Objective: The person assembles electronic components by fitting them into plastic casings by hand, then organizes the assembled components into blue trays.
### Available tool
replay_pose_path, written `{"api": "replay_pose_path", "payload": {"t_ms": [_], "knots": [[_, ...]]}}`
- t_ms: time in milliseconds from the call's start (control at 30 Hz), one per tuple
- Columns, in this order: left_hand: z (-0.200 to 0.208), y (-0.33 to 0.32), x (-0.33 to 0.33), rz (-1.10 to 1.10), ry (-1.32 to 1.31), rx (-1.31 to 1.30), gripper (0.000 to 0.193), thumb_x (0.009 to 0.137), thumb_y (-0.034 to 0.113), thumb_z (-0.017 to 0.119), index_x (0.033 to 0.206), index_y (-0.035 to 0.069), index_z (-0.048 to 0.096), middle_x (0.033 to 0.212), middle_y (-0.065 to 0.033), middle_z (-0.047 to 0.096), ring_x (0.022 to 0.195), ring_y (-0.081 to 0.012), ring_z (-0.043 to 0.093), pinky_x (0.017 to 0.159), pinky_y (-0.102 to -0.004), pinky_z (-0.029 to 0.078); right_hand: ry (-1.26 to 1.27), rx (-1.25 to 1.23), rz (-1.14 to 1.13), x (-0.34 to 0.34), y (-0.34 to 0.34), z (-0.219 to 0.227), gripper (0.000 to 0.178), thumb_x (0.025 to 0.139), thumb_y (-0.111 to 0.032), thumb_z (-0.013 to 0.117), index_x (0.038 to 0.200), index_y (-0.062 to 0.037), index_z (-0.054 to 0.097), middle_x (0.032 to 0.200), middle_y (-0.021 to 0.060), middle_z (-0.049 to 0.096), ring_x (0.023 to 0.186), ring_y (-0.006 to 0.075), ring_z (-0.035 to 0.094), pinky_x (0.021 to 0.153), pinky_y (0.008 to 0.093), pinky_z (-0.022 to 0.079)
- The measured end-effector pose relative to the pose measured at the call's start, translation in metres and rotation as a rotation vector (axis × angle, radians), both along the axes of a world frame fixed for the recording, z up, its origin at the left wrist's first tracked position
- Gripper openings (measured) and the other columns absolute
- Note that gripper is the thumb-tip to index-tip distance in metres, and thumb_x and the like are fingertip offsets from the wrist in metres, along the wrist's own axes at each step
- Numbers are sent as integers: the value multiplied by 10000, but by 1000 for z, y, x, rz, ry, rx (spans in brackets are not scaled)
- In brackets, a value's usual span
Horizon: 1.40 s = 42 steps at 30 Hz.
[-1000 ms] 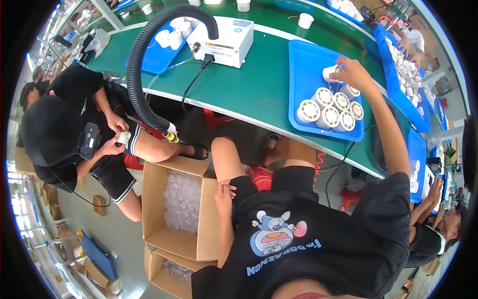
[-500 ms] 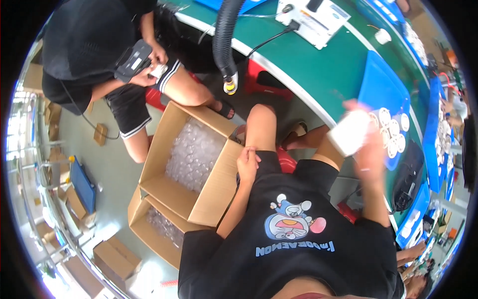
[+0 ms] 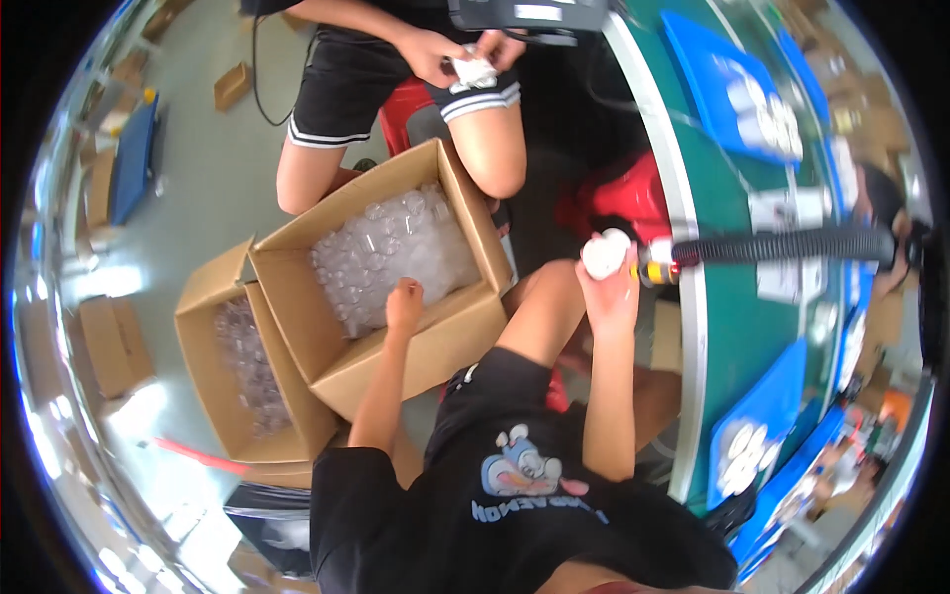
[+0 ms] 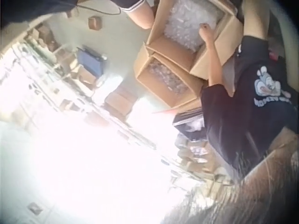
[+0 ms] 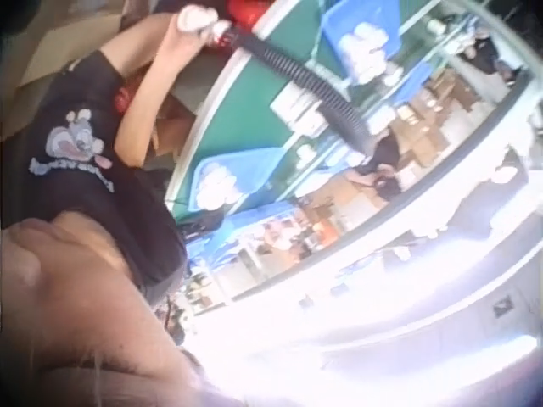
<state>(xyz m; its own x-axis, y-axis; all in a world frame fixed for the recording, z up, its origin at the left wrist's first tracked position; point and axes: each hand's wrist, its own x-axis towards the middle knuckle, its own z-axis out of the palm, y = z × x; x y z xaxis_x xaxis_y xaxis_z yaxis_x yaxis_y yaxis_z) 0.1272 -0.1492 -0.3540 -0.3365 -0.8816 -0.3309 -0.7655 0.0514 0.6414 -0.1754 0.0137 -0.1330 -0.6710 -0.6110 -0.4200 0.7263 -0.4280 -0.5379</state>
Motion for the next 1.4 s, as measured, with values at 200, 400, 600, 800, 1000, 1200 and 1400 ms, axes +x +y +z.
{"api": "replay_pose_path", "payload": {"t_ms": [200,400,600,800,1000,1200,1400], "knots": [[-114,-44,-6,233,-198,132,544,797,288,721,1168,-42,498,1183,-244,582,1084,-419,588,907,-490,502,719,516,162,18,-11,22,417,945,-211,576,1309,-23,497,1209,136,568,1102,258,573,940,376,502],[-134,-83,-103,490,-153,196,611,776,267,752,1215,-12,432,1248,-197,515,1165,-380,531,937,-484,489,-394,123,379,-8,-13,10,530,937,-396,542,1271,16,524,983,174,549,683,203,467,587,280,426],[-142,-106,-121,705,-318,140,604,778,280,777,1205,9,446,1202,-175,528,1140,-356,541,917,-467,493,-167,441,437,27,-4,5,463,999,-362,470,1392,-119,460,1238,131,592,1010,327,622,766,370,543],[-123,-88,-103,658,-205,64,589,747,213,791,1178,-14,459,1180,-202,536,1127,-367,545,915,-450,488,16,566,604,46,-11,6,382,982,-236,542,1324,-126,410,1300,147,553,1137,309,601,890,413,529],[23,-44,-26,279,242,-27,557,742,118,771,1184,-11,457,1161,-228,544,1127,-396,535,935,-440,472,252,604,436,73,-3,-2,336,1022,-292,468,1275,-73,438,1024,143,629,693,200,603,570,284,475],[206,29,-19,-211,422,-16,602,736,47,765,1265,36,478,1224,-191,491,1130,-330,541,955,-401,490,167,308,373,81,30,16,425,948,-51,540,1349,-48,400,1109,137,581,858,214,605,697,289,503],[277,101,-27,-387,649,48,614,726,-32,761,1270,68,495,1293,-123,449,1198,-259,531,983,-364,468,578,397,258,107,83,73,495,895,20,628,1336,-26,408,1042,106,612,819,142,617,663,269,519]]}}
